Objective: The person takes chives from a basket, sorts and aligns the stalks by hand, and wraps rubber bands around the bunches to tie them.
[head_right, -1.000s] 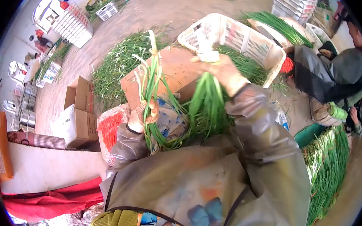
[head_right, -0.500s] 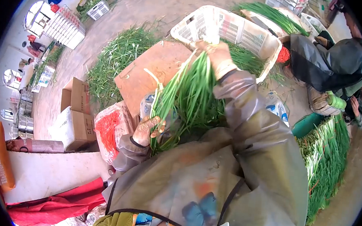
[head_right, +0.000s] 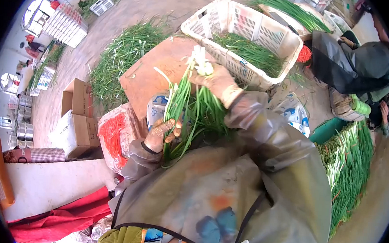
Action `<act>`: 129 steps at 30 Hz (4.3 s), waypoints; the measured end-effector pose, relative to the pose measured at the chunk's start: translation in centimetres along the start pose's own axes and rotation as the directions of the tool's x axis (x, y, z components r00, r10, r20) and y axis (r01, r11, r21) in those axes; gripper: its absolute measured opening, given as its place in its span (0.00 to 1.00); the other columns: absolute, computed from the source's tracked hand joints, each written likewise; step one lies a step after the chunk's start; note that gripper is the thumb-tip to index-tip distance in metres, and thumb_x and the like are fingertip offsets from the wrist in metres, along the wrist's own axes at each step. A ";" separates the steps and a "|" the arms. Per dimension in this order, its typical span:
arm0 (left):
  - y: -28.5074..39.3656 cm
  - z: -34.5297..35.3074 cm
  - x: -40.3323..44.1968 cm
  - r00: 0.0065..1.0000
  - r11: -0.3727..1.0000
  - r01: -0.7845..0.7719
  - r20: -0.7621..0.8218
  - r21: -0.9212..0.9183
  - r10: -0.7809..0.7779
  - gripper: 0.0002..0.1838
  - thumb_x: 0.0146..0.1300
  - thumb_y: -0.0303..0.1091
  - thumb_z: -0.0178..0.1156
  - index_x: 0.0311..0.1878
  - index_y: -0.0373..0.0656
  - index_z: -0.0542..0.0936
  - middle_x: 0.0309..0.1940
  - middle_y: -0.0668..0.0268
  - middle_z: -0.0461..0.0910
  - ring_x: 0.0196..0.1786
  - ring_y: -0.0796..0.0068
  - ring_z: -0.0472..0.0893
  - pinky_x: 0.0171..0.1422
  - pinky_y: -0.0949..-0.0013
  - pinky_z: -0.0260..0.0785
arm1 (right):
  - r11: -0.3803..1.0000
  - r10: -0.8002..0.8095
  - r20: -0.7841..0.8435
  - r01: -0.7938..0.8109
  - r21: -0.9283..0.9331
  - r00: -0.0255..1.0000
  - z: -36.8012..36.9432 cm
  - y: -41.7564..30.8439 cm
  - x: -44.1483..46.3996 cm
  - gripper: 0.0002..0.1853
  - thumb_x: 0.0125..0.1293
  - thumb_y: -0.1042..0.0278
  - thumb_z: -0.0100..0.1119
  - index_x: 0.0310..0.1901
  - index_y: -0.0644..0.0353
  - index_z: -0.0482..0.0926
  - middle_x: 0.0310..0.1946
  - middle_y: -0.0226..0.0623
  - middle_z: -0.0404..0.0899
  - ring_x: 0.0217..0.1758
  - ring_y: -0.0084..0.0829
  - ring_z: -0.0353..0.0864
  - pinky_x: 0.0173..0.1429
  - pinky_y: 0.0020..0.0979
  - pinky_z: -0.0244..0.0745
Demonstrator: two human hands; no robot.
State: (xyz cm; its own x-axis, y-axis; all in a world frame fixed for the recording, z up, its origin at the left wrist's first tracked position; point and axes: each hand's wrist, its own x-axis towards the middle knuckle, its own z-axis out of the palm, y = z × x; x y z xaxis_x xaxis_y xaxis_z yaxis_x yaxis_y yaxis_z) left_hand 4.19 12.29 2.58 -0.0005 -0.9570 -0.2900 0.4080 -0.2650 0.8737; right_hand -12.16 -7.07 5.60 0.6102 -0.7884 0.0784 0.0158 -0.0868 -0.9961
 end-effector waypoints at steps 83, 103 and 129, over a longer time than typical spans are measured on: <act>-1.0 -1.8 -3.5 0.959 0.987 0.158 0.233 0.026 -0.159 0.22 0.67 0.51 0.46 0.37 0.38 0.75 0.23 0.62 0.76 0.15 0.83 0.63 0.18 0.82 0.52 | 0.936 0.094 0.514 -0.251 0.246 0.852 -1.1 -2.9 0.2 0.15 0.47 0.72 0.64 0.40 0.63 0.79 0.33 0.34 0.80 0.34 0.24 0.76 0.41 0.25 0.72; 0.3 0.0 4.4 0.897 0.288 -0.068 -0.068 0.955 0.436 0.22 0.65 0.45 0.50 0.59 0.44 0.70 0.49 0.47 0.73 0.50 0.49 0.72 0.56 0.57 0.63 | 0.953 -0.016 0.139 -0.027 0.301 0.990 -9.6 -2.8 -3.8 0.22 0.53 0.63 0.63 0.45 0.70 0.76 0.34 0.36 0.79 0.38 0.27 0.79 0.46 0.27 0.73; 2.4 1.6 3.3 0.828 0.970 0.153 0.511 0.187 -0.229 0.28 0.68 0.56 0.39 0.31 0.39 0.73 0.11 0.72 0.65 0.12 0.85 0.59 0.16 0.80 0.49 | 0.985 0.119 0.686 -0.170 0.007 0.717 -2.0 -1.7 -2.4 0.14 0.52 0.71 0.67 0.41 0.65 0.79 0.33 0.32 0.81 0.35 0.22 0.77 0.43 0.23 0.73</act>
State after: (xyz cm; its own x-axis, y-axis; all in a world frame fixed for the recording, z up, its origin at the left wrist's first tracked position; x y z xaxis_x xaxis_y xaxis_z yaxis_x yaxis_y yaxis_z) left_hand 3.67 8.27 4.30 -0.5606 -0.7923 -0.2409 0.2247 -0.4256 0.8766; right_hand -15.20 -6.22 7.19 0.9834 -0.1579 -0.0896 -0.0822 0.0528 -0.9952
